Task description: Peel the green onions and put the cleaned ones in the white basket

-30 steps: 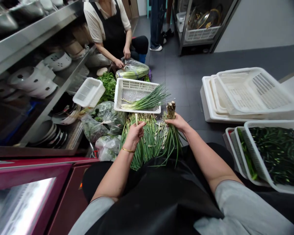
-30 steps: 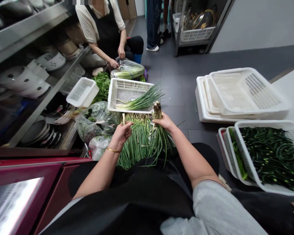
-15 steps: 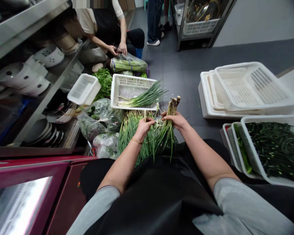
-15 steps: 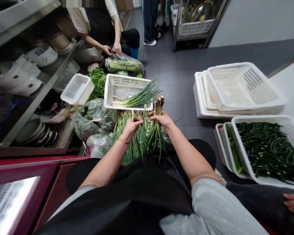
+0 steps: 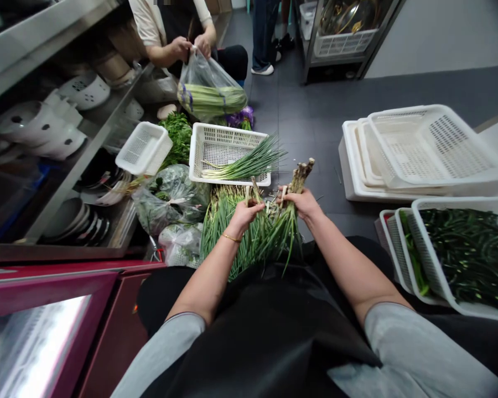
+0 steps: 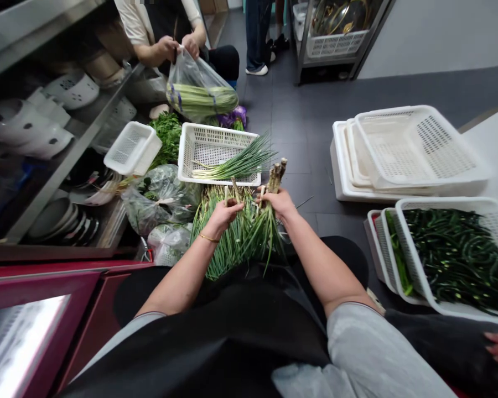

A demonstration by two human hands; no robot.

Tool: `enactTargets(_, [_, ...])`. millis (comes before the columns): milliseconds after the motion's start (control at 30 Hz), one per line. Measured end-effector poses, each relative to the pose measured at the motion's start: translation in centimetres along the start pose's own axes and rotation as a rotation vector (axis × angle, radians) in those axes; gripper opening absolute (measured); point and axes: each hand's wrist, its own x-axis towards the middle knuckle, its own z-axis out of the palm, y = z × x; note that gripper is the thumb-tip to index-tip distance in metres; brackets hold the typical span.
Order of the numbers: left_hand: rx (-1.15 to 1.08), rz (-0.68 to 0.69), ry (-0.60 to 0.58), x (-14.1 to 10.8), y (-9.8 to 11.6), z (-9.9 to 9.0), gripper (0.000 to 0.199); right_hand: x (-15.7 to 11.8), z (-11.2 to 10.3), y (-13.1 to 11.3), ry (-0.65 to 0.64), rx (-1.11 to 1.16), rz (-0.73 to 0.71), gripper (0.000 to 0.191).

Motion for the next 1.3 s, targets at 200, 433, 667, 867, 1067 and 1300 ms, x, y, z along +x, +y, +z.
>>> enactTargets(200, [-0.104,-0.034,-0.056,-0.5,2.9,-1.6,0.042,-0.4,-0.1,-1.3,-0.024,-0.289,-0.198,0.037])
enactTargets(433, [-0.052,0.098,-0.070,-0.9,3.9,-0.1,0.045,-1.1,2.4,1.5,-0.202,-0.550,-0.240,0.033])
enactTargets(667, [0.050,0.039,-0.105,-2.0,1.9,-1.9,0.040,-0.8,0.1,-0.3,-0.280,-0.530,-0.208,0.042])
enactTargets(867, [0.210,0.024,-0.135,-1.9,1.8,-5.9,0.037,-2.8,-0.8,-2.1,-0.486,-0.225,0.005,0.034])
enactTargets(1067, [0.189,-0.061,0.006,-1.7,-0.4,-10.7,0.040,-5.8,-2.6,-4.4,-0.443,-0.122,-0.065,0.050])
enactTargets(1300, [0.020,-0.184,0.032,-1.8,-1.1,-13.4,0.051,-1.1,-5.5,-5.4,-0.082,-0.282,-0.080,0.036])
